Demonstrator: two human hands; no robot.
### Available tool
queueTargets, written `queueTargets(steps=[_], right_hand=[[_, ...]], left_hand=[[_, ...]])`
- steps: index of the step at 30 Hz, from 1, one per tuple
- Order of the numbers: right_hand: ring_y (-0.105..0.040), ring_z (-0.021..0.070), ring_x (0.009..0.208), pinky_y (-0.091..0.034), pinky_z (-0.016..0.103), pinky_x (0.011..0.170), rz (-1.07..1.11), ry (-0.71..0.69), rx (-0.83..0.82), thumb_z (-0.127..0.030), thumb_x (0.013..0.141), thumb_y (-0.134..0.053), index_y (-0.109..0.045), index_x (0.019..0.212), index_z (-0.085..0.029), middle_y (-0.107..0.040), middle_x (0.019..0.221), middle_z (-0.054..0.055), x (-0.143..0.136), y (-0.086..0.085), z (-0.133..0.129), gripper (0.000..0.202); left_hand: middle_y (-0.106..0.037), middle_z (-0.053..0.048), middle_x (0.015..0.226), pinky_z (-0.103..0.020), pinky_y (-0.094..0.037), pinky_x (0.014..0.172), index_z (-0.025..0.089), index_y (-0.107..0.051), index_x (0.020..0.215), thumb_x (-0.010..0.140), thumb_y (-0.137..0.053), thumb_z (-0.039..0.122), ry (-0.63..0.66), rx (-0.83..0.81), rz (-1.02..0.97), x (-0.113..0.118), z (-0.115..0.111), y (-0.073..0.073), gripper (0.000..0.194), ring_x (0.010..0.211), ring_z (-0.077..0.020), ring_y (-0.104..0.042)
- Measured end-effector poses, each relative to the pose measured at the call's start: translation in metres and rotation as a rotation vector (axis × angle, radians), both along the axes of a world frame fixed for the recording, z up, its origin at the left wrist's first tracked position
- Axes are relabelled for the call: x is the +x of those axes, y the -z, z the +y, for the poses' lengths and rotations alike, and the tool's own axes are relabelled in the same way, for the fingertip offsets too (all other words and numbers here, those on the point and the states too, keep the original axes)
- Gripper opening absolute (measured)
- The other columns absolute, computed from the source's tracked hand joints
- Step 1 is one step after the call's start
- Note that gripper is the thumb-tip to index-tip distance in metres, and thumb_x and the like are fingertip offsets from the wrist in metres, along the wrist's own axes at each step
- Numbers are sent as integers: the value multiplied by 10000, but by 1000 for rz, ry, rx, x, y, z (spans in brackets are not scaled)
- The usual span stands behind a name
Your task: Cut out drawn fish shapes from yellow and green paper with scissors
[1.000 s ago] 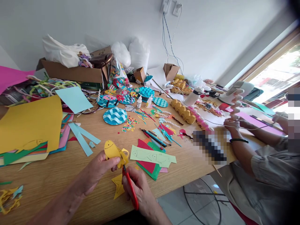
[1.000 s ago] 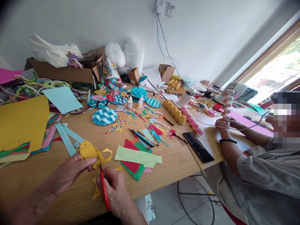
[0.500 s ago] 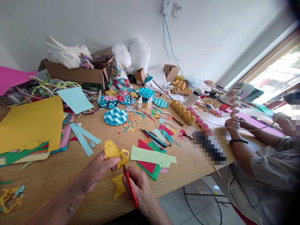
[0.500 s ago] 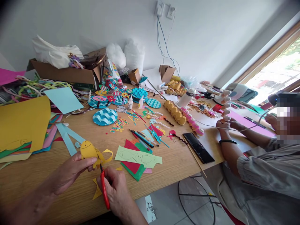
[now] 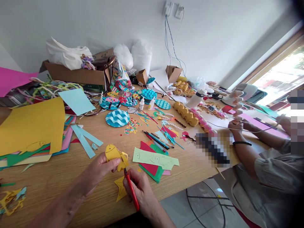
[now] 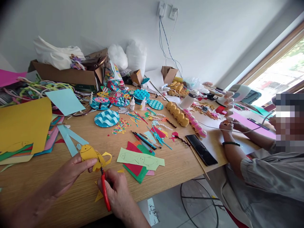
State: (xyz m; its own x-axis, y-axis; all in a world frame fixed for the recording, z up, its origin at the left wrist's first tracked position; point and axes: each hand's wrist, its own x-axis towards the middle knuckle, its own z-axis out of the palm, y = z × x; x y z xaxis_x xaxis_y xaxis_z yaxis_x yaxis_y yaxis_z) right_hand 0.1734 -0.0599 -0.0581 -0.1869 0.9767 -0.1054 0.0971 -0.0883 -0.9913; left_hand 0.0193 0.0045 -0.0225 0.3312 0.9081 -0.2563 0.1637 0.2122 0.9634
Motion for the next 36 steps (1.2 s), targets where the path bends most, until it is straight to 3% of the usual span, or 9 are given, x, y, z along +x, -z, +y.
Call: queueTargets(steps=[13, 27, 36], right_hand=[[-277, 95, 544, -219, 237, 477, -24, 1, 27, -434, 896, -545, -371, 621, -199, -314, 577, -62, 1, 1, -3, 402], [-283, 95, 534, -223, 234, 473, -52, -2, 30, -417, 887, -544, -386, 615, -196, -334, 561, -60, 0, 0, -1, 385], [-281, 93, 538, -225, 232, 476, -62, -12, 68, -370, 896, -516, -371, 618, -199, -328, 568, -59, 2, 1, -2, 358]], left_hand=[[-529, 19, 603, -280, -399, 608, 228, -506, 538, 682, -581, 407, 21, -35, 15, -2, 1, 5, 242, 642, -172, -471], [-518, 29, 601, -282, -396, 615, 223, -529, 560, 704, -594, 393, -25, 11, 7, -5, 1, -2, 232, 634, -170, -461], [-536, 32, 618, -271, -387, 602, 215, -547, 596, 715, -608, 380, 4, -40, -51, -6, 0, 3, 213, 638, -159, -455]])
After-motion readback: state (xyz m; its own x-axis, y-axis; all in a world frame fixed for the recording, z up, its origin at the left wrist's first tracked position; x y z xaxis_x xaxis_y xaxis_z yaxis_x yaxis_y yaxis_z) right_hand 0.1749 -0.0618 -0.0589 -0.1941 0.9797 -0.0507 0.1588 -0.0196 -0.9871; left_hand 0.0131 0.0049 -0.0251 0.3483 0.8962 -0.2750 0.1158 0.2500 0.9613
